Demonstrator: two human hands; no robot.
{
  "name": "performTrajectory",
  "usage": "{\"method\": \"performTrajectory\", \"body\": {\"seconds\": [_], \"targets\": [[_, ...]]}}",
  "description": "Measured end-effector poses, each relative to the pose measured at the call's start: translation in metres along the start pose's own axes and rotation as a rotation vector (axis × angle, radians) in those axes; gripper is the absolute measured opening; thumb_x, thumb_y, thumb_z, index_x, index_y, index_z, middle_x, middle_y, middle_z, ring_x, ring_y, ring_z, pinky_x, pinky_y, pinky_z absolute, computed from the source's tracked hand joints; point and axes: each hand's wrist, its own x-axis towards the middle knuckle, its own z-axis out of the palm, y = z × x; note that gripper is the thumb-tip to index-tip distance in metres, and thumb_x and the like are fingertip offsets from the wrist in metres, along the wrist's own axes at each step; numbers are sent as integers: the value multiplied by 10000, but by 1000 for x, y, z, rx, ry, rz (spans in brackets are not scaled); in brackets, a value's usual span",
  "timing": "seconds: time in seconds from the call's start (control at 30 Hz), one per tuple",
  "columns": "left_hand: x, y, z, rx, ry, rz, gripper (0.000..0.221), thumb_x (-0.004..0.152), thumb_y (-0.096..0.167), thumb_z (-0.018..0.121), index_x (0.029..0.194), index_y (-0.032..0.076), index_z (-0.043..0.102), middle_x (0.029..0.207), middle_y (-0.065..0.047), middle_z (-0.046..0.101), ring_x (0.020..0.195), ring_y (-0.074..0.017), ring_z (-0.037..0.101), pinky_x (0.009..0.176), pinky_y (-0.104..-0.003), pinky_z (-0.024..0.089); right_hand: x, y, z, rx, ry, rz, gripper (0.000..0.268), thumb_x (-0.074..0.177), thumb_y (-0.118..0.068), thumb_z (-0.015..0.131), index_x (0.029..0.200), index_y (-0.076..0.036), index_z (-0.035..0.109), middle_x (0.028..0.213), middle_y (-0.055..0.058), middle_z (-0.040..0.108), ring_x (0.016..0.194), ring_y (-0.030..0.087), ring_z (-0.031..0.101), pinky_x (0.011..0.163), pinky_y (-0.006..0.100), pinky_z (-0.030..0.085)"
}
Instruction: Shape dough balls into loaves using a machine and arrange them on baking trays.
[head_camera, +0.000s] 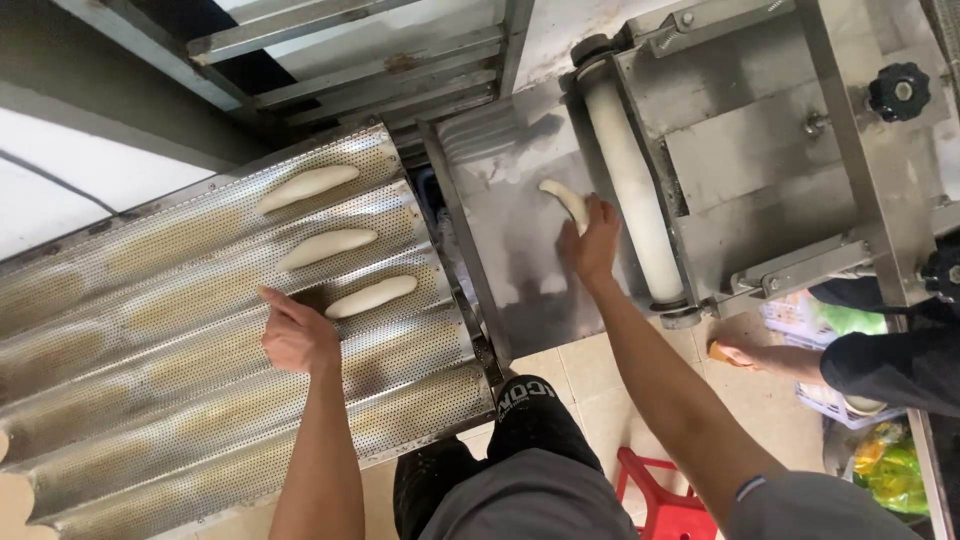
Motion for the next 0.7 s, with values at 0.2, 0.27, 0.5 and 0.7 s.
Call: {"method": "performTrajectory", "body": {"seconds": [0.2,0.27,0.5,0.7], "targets": [[-6,4,-10,-273,36,-7,782,1114,627,261,587,127,549,512,1,460,445,-202,436,448,-402,372,38,-14,-13,543,-414,633,318,914,-184,689,1179,-16,741,1000,151,686,819,229,593,728,375,477],[-6,2,14,-506,93,-5,708,1117,586,349,698,128,691,585,24,577,502,-188,561,485,-372,451,53,-54,-48,772,-539,722,297,973,-227,682,1190,-39,754,997,85,671,791,145,536,704,329,430],[1,65,-48,-1189,-1374,-86,779,906,718,442,1420,136,502,1094,-153,717,932,-289,726,819,-449,614,53,-252,-97,1033,-1035,435,399,920,-187,702,1302,-114,609,1015,41,646,755,140,572,625,327,469],[114,-17,-53,-1268,-1367,-60,576,891,388,800,1233,-54,665,1038,-175,719,899,-226,749,820,-346,662,42,-380,-24,569,-1018,-152,491,910,-255,759,1369,-127,644,1205,37,718,984,134,658,834,306,553]]}}
